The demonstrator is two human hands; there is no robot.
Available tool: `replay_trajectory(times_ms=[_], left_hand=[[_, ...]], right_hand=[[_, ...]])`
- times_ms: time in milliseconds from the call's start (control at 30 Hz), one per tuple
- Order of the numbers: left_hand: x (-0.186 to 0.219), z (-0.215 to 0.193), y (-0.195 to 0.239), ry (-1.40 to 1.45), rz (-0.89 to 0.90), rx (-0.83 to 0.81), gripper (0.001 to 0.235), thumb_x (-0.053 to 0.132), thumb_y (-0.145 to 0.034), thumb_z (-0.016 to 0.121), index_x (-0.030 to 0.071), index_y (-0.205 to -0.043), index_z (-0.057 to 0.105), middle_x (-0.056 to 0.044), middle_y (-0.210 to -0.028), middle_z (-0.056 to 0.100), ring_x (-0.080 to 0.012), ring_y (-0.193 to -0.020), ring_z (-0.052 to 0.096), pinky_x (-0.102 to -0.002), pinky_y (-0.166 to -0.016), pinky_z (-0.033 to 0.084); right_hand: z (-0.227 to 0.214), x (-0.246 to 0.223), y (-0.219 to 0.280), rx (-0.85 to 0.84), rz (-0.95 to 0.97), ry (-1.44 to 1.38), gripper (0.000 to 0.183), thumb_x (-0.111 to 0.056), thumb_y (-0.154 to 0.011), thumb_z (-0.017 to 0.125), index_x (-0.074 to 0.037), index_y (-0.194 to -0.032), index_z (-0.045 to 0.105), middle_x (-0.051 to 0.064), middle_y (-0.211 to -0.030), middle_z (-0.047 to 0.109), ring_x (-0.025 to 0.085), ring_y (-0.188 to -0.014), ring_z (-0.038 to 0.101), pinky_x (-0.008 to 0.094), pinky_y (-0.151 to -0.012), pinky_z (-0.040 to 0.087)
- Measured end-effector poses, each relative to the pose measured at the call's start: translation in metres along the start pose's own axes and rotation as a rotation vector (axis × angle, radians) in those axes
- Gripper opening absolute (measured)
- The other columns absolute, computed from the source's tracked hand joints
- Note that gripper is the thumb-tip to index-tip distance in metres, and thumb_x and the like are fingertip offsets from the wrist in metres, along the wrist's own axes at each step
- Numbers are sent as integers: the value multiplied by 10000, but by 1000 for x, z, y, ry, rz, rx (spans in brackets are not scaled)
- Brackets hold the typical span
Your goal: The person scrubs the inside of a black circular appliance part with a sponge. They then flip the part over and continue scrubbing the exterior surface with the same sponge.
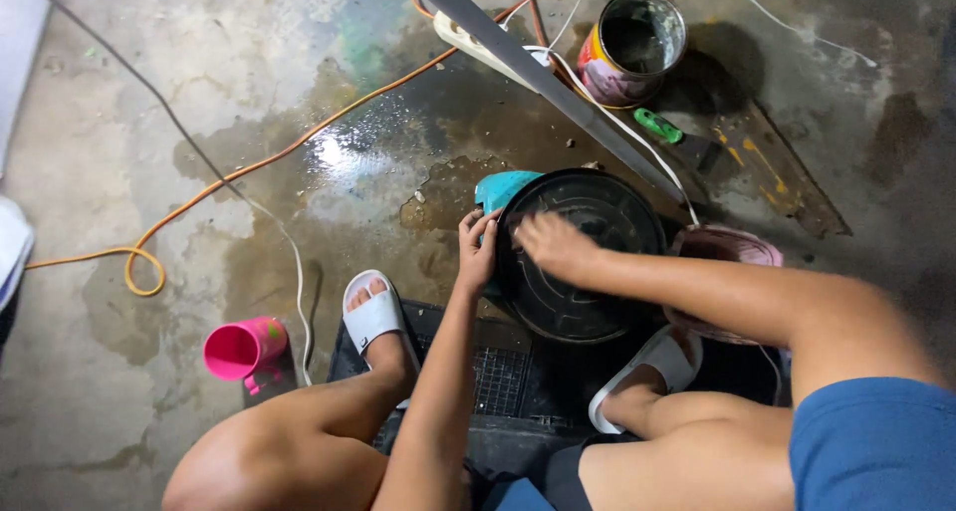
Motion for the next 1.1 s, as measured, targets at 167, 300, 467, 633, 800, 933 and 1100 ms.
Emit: replay_trajectory(times_ms=[167, 300, 467, 633, 800, 933, 1100], left_hand=[[19, 13, 24, -170, -273, -412, 559, 399, -1050, 523, 422, -1580, 347, -325, -1573, 267, -557, -1464, 252, -600, -1236, 173], [46, 10, 40, -164, -361, -439, 855, 276, -899, 700, 365, -1619, 247, -388, -1609, 70, -543, -1510, 102, -593, -1259, 96], [59, 9, 53, -448, -330, -538, 1160, 276, -792, 832, 388, -1637, 46, -304, -1664, 63, -499, -1502, 215, -582, -1252, 197], [46, 10, 51, -530, -332, -524, 1206, 348, -760, 869, 406, -1634, 40, -302, -1657, 131, -469, -1488, 272, -545, -1255, 227], [47, 18, 42, -507, -343, -497, 1270, 271, -730, 888, 322, -1643, 6, -331, -1637, 185, -479, -1490, 286, -529, -1244, 268], [24, 20, 48, -406, -360, -418, 1386, 292, -652, 952, 346, -1643, -15, -298, -1649, 151, -446, -1523, 223, -519, -1258, 242], [28, 16, 57, -387, -392, -343, 1400, 277, -672, 976, 371, -1640, -30, -315, -1657, 67, -481, -1535, 150, -555, -1266, 183]], right_hand=[[-18, 7, 6, 21, 128, -277, 391, -89, -835, 685, -45, -1223, 707, 251, -1421, 552, 484, -1387, 434, 482, -1005, 534], [2, -11, 25, 48, 39, -473, 312, -140, -875, 604, 6, -1146, 654, 231, -1605, 385, 471, -1490, 304, 538, -1133, 365], [20, 47, 32, 16, 220, -328, 583, -483, -998, 493, -68, -1406, 529, 216, -1618, 372, 438, -1516, 279, 613, -1168, 250], [-21, 7, 31, 27, -13, -434, 511, -504, -966, 584, -122, -1299, 650, 144, -1549, 497, 374, -1480, 363, 536, -1158, 306], [22, 64, 39, -192, 165, -254, 936, -772, -942, 348, -114, -1607, 310, 125, -1671, 315, 358, -1530, 288, 541, -1192, 267], [2, 4, 35, -290, 33, -251, 976, -862, -918, 246, -173, -1604, 337, 123, -1664, 319, 369, -1528, 272, 530, -1190, 246], [-14, 41, 34, 242, 11, -308, 689, -663, -926, 553, -234, -1464, 582, 98, -1529, 537, 326, -1403, 473, 491, -1068, 373]])
Point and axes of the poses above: each hand's wrist, its own y-axis away from the middle knuckle, its own z-axis out of the palm, x = y × z, the point moved 10 cm from there along -y, towards the middle knuckle
